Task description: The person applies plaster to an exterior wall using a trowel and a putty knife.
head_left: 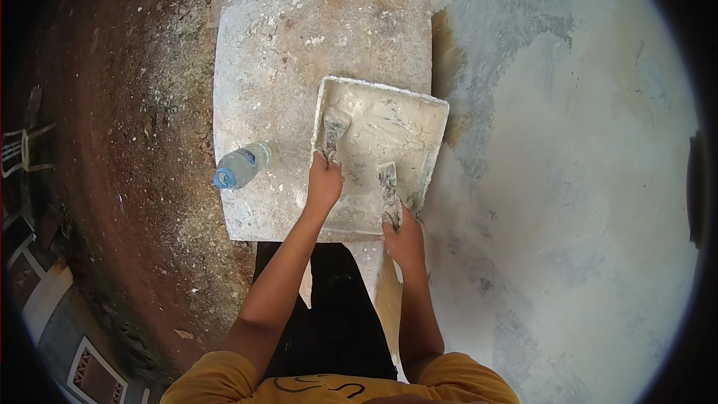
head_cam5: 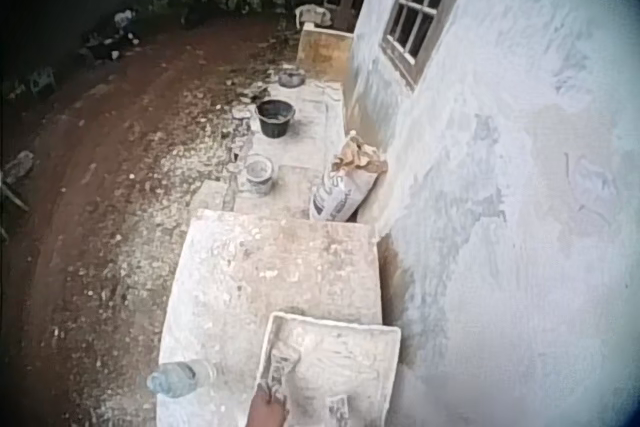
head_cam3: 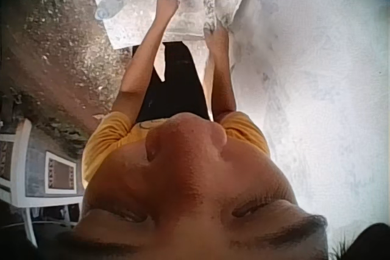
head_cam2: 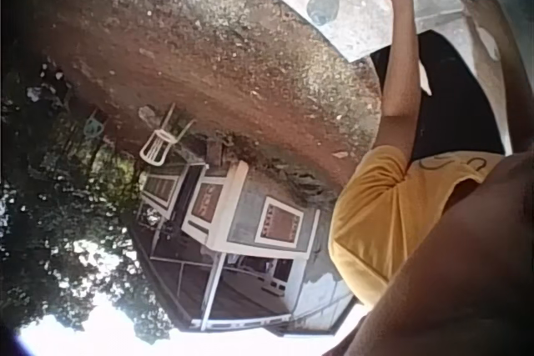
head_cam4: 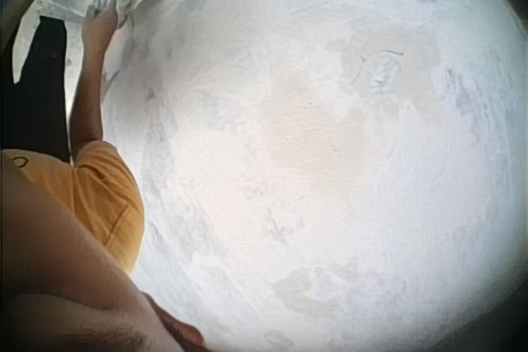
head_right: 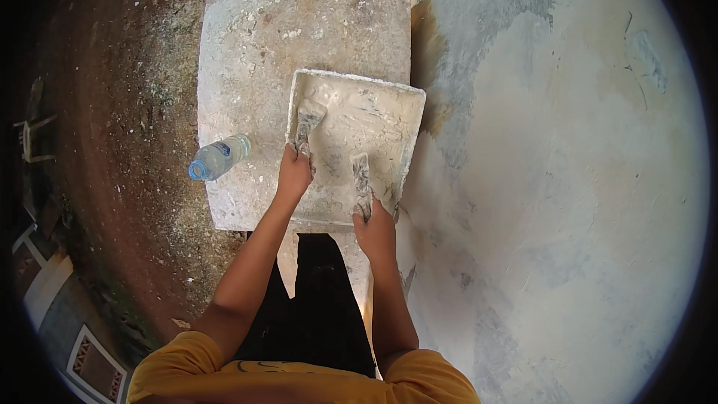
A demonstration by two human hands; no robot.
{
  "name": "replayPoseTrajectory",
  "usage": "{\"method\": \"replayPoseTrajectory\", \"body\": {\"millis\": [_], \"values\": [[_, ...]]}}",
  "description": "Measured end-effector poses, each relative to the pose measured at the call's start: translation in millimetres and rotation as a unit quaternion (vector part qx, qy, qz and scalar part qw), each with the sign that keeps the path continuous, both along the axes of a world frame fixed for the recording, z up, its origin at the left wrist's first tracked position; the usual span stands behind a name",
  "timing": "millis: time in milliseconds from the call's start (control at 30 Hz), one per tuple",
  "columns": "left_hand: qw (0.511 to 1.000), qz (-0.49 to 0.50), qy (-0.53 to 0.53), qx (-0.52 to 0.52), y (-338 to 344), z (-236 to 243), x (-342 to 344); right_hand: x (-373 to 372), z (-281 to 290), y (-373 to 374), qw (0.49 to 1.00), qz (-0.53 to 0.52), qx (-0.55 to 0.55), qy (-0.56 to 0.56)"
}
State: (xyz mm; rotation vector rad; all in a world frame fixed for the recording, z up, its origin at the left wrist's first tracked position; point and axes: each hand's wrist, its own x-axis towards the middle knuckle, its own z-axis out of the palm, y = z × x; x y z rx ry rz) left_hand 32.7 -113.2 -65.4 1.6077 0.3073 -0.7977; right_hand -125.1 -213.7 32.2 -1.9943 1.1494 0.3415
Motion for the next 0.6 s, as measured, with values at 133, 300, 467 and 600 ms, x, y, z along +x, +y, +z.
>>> {"method": "replayPoseTrajectory", "body": {"millis": [133,300,467,600], "values": [[0.998,0.014,0.068,-0.009,-6,15,-7,54,2,-50,0.969,0.175,-0.173,0.005],[0.993,0.019,0.118,-0.014,-13,25,-6,158,-22,-56,0.916,0.292,-0.272,0.029],[0.992,0.037,0.116,-0.031,-15,30,1,178,-33,-24,0.902,0.329,-0.270,0.066],[0.992,0.037,0.119,-0.023,-12,24,15,173,4,-28,0.920,0.311,-0.230,0.067]]}}
